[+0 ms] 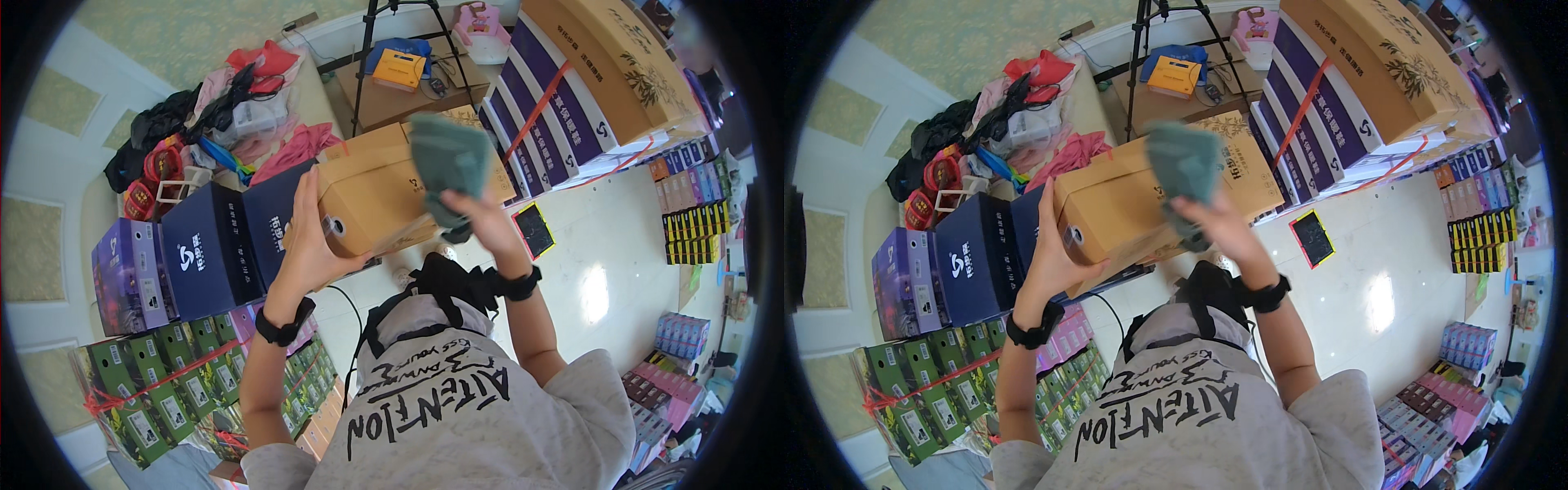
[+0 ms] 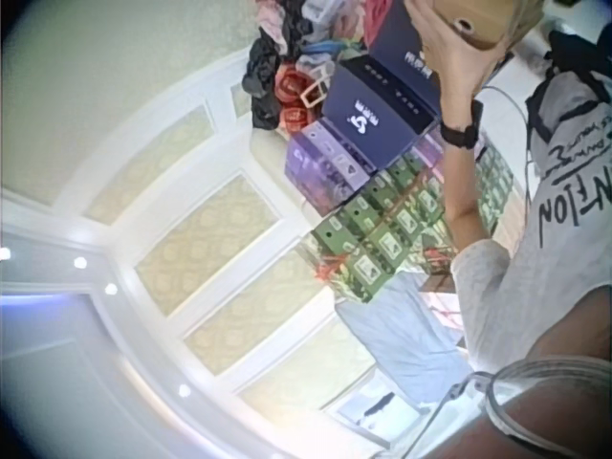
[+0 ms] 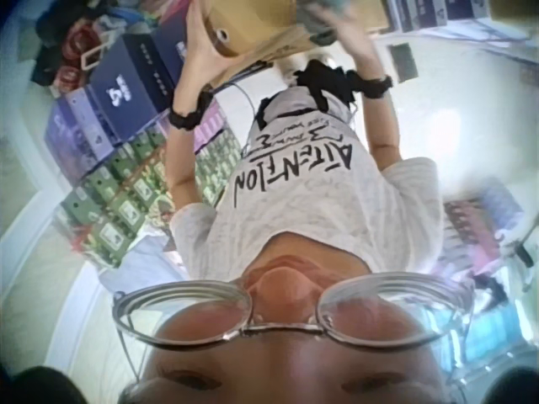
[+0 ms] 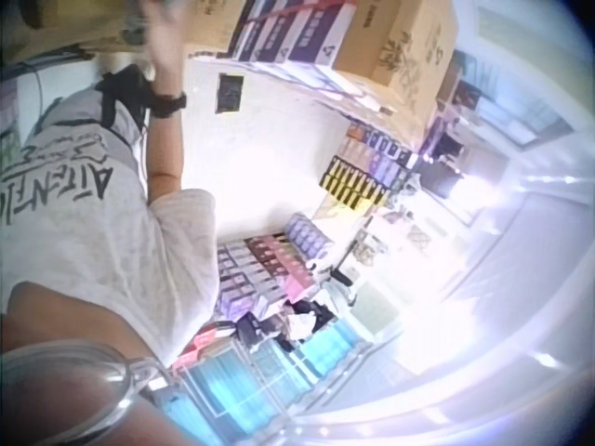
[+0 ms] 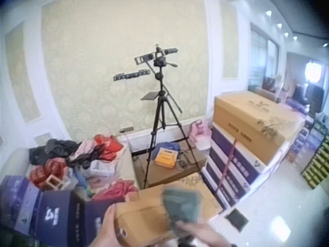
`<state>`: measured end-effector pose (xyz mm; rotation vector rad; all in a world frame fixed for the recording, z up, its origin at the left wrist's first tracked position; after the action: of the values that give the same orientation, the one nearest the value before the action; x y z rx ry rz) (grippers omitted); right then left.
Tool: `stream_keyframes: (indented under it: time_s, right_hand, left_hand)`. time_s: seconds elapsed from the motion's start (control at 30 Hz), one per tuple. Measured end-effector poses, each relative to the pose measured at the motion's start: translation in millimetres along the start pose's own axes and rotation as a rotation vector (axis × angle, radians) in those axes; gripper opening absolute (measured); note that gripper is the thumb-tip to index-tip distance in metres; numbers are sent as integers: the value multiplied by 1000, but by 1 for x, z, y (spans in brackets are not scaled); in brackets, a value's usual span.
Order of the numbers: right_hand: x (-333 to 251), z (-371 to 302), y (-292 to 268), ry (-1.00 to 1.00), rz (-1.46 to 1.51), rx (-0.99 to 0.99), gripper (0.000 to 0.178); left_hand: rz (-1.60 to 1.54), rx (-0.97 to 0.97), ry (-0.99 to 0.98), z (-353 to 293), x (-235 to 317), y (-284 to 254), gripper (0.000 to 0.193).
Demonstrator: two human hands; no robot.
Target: The person wipes the exterior surfaces of several cardboard shoe boxes one at a time with a cloth.
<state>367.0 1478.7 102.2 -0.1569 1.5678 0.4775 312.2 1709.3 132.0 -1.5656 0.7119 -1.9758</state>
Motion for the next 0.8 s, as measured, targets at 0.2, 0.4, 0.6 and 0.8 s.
stream_keyframes:
  time_s: [0.2,0.4,0.6,0.8]
  right_hand:
    - [-1,7,85,-374,-946,-338,52]
    - [113,79,-61,-167,-851,19,43]
    - [106,78,-50,50,-753,111,37]
    - [-9,3,101,-583,-814,-345,48]
  left_hand:
    - [-119,95,-27,-30,-22,12,123]
    - [-70,31,-25,-52,-24,17,123]
    - [105,38,-53,-37,-18,14,126]
    - [-66,22,-131,-26,-30,13,126]
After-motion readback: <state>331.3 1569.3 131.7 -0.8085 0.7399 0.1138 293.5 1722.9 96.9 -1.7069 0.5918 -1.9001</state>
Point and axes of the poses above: each hand's wrist, its own z-axis towards the middle knuckle, its own y-axis out of the palm, x = y × z, the point moved 4 cm from there along z, towards the middle knuckle, and after that the axes turned 5 degrees about -y, right-handed, at the moved point
